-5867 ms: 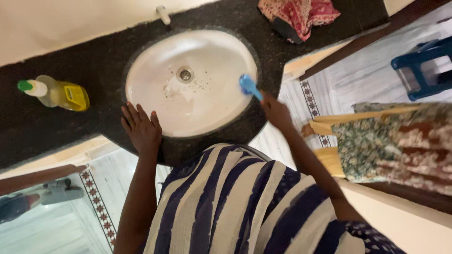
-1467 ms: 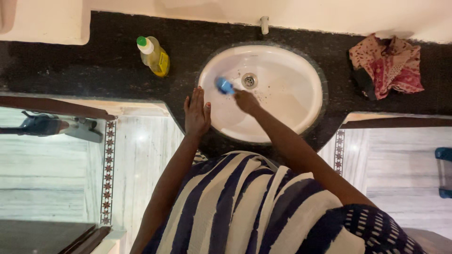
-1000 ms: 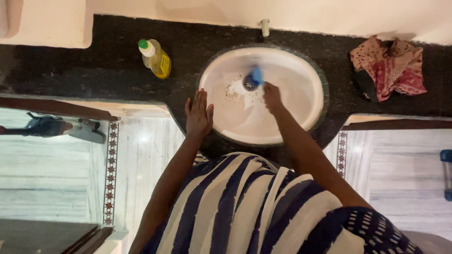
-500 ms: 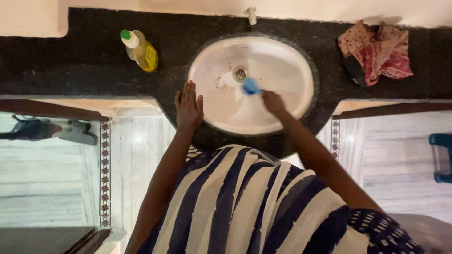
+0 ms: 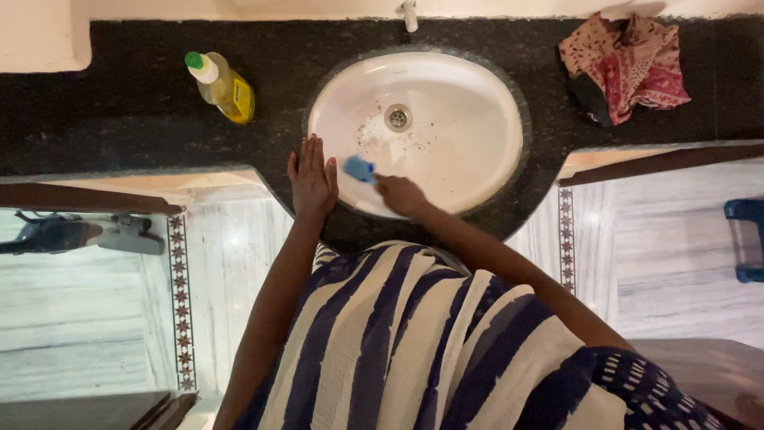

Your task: The person scrubs the inside of a white bathroom sink using a blue brush, then wipes the sink and surrounding countertop with a patterned cloth. The person moves a yellow bottle of liquid soap aside to clean the area underneath it.

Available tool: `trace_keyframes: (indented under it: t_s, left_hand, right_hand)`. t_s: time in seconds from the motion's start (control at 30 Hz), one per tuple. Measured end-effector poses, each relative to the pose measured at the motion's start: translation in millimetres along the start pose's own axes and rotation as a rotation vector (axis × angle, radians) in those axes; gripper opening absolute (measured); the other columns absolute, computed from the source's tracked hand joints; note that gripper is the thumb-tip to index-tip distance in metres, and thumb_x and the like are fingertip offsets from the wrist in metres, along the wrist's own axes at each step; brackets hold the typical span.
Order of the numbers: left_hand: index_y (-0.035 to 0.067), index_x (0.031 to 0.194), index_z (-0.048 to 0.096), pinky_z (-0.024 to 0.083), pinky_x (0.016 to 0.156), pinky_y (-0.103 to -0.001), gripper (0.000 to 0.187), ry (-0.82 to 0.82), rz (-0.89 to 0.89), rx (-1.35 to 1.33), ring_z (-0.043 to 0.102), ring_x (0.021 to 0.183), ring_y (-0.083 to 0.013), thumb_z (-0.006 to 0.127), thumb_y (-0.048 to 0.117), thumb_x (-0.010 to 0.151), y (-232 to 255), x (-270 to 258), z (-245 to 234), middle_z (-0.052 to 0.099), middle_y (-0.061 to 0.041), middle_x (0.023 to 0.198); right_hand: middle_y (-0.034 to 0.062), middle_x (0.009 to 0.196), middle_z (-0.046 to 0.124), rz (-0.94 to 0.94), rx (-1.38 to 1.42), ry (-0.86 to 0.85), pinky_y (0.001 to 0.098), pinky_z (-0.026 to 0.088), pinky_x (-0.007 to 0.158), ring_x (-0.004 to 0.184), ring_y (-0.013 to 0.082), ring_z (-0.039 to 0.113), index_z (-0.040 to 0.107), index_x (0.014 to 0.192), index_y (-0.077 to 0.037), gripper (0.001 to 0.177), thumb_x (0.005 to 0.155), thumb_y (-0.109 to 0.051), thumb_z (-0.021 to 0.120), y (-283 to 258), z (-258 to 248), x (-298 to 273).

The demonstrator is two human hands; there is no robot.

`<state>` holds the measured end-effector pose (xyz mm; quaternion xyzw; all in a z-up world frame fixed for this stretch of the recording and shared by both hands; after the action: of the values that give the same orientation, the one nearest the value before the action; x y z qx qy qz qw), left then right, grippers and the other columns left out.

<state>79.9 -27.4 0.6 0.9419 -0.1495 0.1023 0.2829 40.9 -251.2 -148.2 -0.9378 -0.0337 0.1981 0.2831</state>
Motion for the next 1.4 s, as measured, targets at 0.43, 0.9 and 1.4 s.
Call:
trace_keyframes:
  t_s: [0.43,0.9,1.4]
  left_hand:
    - [0.0,0.156,0.042,0.016,0.125,-0.056,0.059,-0.076,-0.062,-0.012,0.032,0.154,-0.0324,0.032,0.04,0.113,1,2,0,0.041,-0.019,0.163]
    - [0.0,0.156,0.042,0.015,0.125,-0.053,0.061,-0.077,-0.047,-0.03,0.031,0.156,-0.0334,0.028,0.042,0.113,-4,-1,2,0.042,-0.018,0.163]
    - [0.002,0.154,0.047,0.018,0.126,-0.052,0.057,-0.046,-0.043,0.039,0.032,0.156,-0.0299,0.034,0.04,0.113,-2,0,2,0.043,-0.016,0.163]
  right_hand:
    - [0.0216,0.113,0.071,0.414,-0.124,0.239,0.056,0.054,0.087,0.099,0.0422,0.069,0.059,0.144,-0.02,0.041,0.105,-0.029,0.049,168,-153,-5]
    - [0.0199,0.124,0.069,0.408,-0.185,0.018,0.0563,0.051,0.097,0.109,0.0436,0.067,0.052,0.15,-0.025,0.048,0.105,-0.037,0.042,94,-135,-68]
    - [0.0197,0.121,0.071,0.392,-0.08,0.16,0.0531,0.052,0.097,0.11,0.0444,0.066,0.066,0.138,-0.026,0.042,0.103,-0.039,0.047,117,-166,22]
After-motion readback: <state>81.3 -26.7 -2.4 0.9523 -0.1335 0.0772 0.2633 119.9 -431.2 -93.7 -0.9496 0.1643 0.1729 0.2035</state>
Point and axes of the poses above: each hand's wrist, its own x-axis towards the middle knuckle, its own z-axis out of the palm, y = z × x, the point moved 8 cm from there along x, towards the middle knuckle
